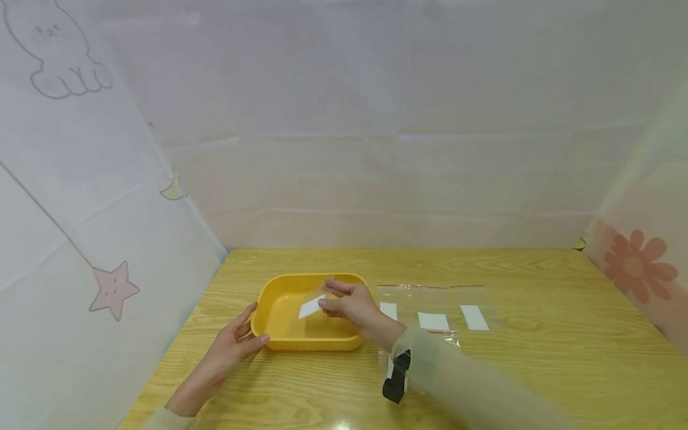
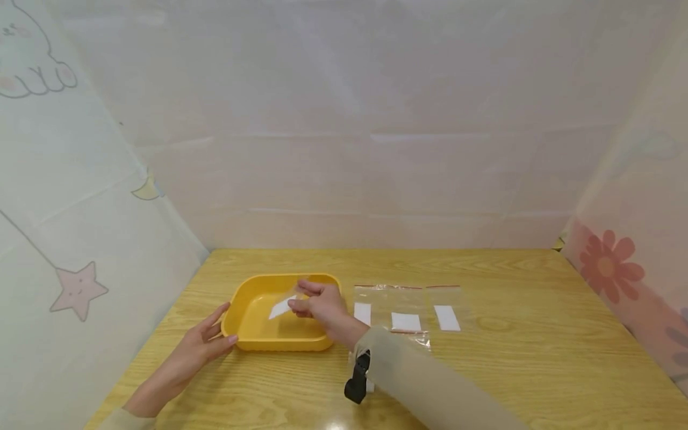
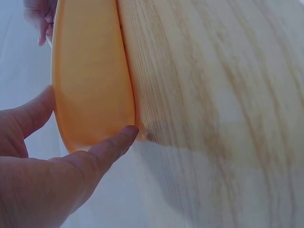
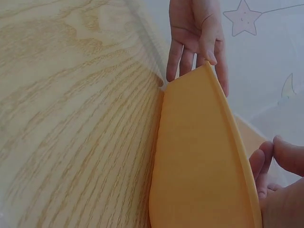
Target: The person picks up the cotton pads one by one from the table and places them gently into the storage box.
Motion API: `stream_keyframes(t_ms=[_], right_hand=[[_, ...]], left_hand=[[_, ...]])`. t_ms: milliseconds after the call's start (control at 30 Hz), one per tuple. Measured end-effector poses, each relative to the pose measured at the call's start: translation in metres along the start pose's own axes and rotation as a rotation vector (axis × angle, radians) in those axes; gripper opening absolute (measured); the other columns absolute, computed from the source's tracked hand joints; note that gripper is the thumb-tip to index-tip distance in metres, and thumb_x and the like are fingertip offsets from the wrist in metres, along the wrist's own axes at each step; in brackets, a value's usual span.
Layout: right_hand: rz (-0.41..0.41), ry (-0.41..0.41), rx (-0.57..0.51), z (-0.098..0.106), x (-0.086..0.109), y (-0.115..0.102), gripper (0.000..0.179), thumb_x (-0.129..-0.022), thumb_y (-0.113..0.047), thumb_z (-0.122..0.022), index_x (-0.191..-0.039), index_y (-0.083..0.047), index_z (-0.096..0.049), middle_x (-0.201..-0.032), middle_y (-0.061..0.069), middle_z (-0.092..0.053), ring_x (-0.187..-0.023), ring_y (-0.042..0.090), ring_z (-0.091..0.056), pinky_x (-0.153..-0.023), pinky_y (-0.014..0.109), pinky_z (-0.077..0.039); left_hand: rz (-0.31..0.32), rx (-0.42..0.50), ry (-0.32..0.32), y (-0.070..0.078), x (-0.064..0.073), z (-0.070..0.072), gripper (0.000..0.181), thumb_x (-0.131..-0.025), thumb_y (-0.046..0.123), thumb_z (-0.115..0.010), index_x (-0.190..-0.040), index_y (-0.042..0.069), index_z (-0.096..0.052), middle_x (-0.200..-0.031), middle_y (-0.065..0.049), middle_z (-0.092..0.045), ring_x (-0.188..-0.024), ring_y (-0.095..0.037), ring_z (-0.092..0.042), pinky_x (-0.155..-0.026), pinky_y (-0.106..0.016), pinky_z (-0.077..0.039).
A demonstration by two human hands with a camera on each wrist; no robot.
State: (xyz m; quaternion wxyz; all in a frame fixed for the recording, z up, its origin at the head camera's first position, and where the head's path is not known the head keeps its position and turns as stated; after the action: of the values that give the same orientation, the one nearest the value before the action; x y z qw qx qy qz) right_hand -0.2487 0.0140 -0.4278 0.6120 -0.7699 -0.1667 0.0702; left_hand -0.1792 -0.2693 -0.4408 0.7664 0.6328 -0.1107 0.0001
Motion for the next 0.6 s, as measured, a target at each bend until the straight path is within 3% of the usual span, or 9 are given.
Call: stream_keyframes(t_ms=[233,433,600], right_hand=[[-0.084,0.035,0.011,-0.001,-0.013,0.011,0.061,-0.093,0.008,-0.075,-0.149,0.008,-0.053,-0.15,0.027,-0.054,-0.078,0.013,-0.074,-0.075,0.028,-0.063],[-0.092,0.02,0.142,-0.005,-0.009,0.007,0.059,-0.092,0.009,-0.076,-0.146,0.012,-0.054,-0.148,0.031,-0.054,-0.079,0.016,-0.075,-0.074,0.031,-0.064],[-0.138,-0.013,0.19,-0.006,-0.006,0.006,0.06,-0.091,0.01,-0.076,-0.147,0.012,-0.054,-0.149,0.031,-0.054,-0.078,0.018,-0.075,-0.073,0.032,-0.063]], left_hand=[[-0.002,-0.002,-0.006,0.001,0.0,0.001,0.088,-0.103,0.01,-0.071,-0.17,0.009,-0.014,-0.163,-0.03,-0.032,-0.145,-0.047,-0.04,-0.105,-0.045,-0.053],[-0.001,-0.006,-0.008,0.0,-0.001,0.001,0.087,-0.103,0.009,-0.07,-0.17,0.008,-0.014,-0.163,-0.031,-0.033,-0.145,-0.047,-0.04,-0.105,-0.046,-0.053],[-0.003,-0.005,0.0,0.001,-0.002,0.0,0.087,-0.103,0.009,-0.07,-0.17,0.008,-0.014,-0.164,-0.031,-0.031,-0.145,-0.048,-0.041,-0.104,-0.044,-0.054]])
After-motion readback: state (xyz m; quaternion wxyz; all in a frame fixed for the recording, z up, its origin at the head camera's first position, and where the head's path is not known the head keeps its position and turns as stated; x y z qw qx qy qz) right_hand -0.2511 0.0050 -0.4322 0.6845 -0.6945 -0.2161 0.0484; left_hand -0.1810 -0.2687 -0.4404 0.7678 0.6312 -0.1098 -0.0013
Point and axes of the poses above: each hand's wrist, its own x-axis away from the middle knuckle, its own z-axis out of the back of the hand, y = z × x, the point moved 1 cm from there along -x, towards the middle knuckle
